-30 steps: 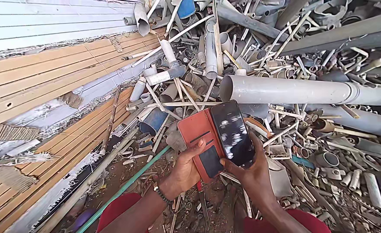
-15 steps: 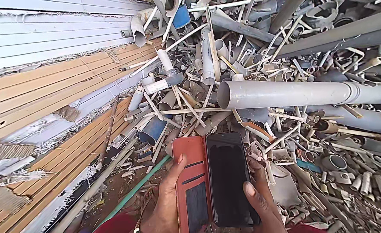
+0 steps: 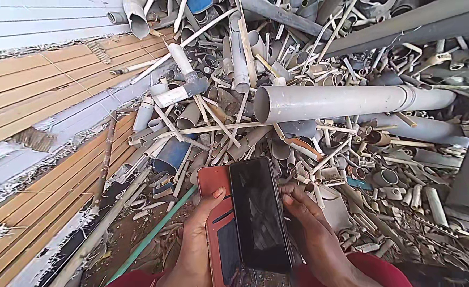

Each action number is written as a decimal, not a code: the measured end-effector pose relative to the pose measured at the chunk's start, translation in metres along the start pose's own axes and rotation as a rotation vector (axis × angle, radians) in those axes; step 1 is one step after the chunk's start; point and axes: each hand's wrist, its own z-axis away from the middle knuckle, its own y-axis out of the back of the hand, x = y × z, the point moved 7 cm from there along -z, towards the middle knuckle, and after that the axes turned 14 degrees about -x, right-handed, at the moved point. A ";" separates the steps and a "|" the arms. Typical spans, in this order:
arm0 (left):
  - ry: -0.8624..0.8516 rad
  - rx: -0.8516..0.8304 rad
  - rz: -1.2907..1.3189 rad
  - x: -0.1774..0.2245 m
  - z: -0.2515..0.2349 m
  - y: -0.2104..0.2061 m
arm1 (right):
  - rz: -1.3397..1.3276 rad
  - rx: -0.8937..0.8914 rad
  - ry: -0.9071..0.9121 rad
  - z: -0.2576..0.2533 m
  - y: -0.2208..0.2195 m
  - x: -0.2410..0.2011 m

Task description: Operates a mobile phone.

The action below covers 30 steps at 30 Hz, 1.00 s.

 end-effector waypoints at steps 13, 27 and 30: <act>0.054 -0.131 -0.053 -0.004 0.000 -0.005 | 0.023 -0.083 -0.038 0.002 0.013 -0.007; 0.202 -0.108 -0.135 -0.015 0.009 -0.003 | 0.060 -0.010 -0.155 -0.003 0.020 0.011; 0.207 -0.115 -0.113 -0.012 0.003 -0.001 | -0.033 -0.009 -0.205 -0.004 0.021 0.015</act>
